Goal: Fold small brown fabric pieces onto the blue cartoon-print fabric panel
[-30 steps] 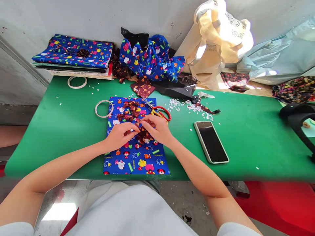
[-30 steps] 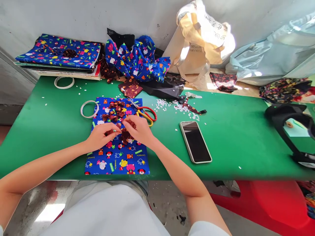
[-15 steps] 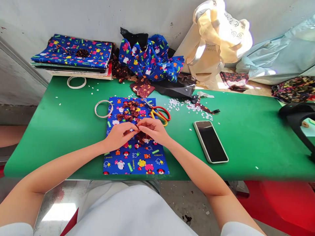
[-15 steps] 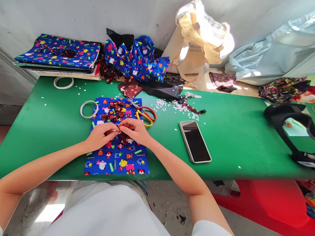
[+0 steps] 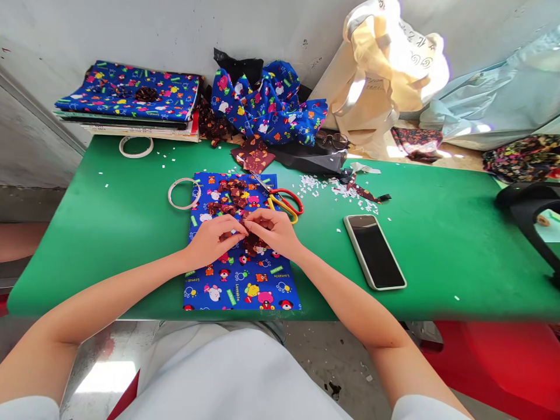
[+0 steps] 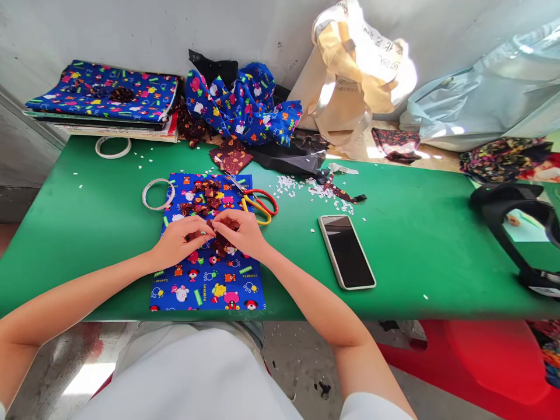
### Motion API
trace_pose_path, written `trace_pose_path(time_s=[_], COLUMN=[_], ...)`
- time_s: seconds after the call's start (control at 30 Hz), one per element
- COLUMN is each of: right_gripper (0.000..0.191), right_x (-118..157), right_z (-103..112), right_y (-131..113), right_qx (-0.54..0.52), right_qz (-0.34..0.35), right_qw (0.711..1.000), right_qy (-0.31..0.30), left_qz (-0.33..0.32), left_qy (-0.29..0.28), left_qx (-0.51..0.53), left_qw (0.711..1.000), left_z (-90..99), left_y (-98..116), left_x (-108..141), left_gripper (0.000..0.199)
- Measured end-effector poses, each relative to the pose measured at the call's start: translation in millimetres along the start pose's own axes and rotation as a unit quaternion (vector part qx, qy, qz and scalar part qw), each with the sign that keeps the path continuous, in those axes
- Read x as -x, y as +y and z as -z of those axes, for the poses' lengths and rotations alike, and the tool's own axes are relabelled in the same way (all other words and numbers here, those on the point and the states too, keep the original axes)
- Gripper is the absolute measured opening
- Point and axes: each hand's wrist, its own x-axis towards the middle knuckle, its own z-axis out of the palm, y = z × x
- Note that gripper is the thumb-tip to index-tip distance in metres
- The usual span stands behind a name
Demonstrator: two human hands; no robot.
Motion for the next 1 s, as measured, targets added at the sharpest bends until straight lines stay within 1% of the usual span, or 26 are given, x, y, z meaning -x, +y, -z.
trace_pose_path(time_s=[0.2, 0.33, 0.4, 0.53, 0.6, 0.7, 0.77, 1.0], right_gripper=[0.025, 0.024, 0.024, 0.025, 0.024, 0.023, 0.022, 0.019], right_x=[-0.3, -0.3, -0.1, 0.4, 0.8, 1.4, 1.7, 1.7], right_z=[-2.1, -3.1, -3.3, -3.1, -2.9, -2.9, -3.0, -4.4], right_y=[0.3, 2.4, 3.2, 3.1, 2.7, 2.2, 2.4, 3.4], right_qx=[0.0, 0.006, 0.01, 0.015, 0.018, 0.026, 0.032, 0.051], right_qz=[-0.008, -0.01, -0.008, -0.003, -0.001, 0.009, 0.016, 0.038], right_qw=[1.0, 1.0, 1.0, 1.0, 1.0, 1.0, 0.999, 0.998], right_qy=[0.011, 0.016, 0.016, 0.013, 0.011, 0.01, 0.013, 0.018], left_qz=[-0.062, -0.043, -0.036, -0.028, 0.01, 0.093, 0.124, 0.127], left_qy=[0.063, 0.113, 0.129, 0.127, 0.12, 0.108, 0.103, 0.097], left_qx=[-0.032, -0.032, -0.019, 0.005, 0.019, 0.05, 0.067, 0.046], left_qw=[0.996, 0.992, 0.991, 0.991, 0.993, 0.988, 0.985, 0.986], left_z=[-3.3, -2.9, -2.2, -1.6, -1.8, -2.2, -2.0, -0.4], left_y=[-4.4, -3.6, -2.6, -1.5, -1.2, -0.3, 0.4, 2.2], left_x=[3.1, 3.1, 2.7, 2.9, 3.4, 3.6, 2.9, -0.1], left_gripper=[0.011, 0.01, 0.01, 0.009, 0.009, 0.013, 0.016, 0.017])
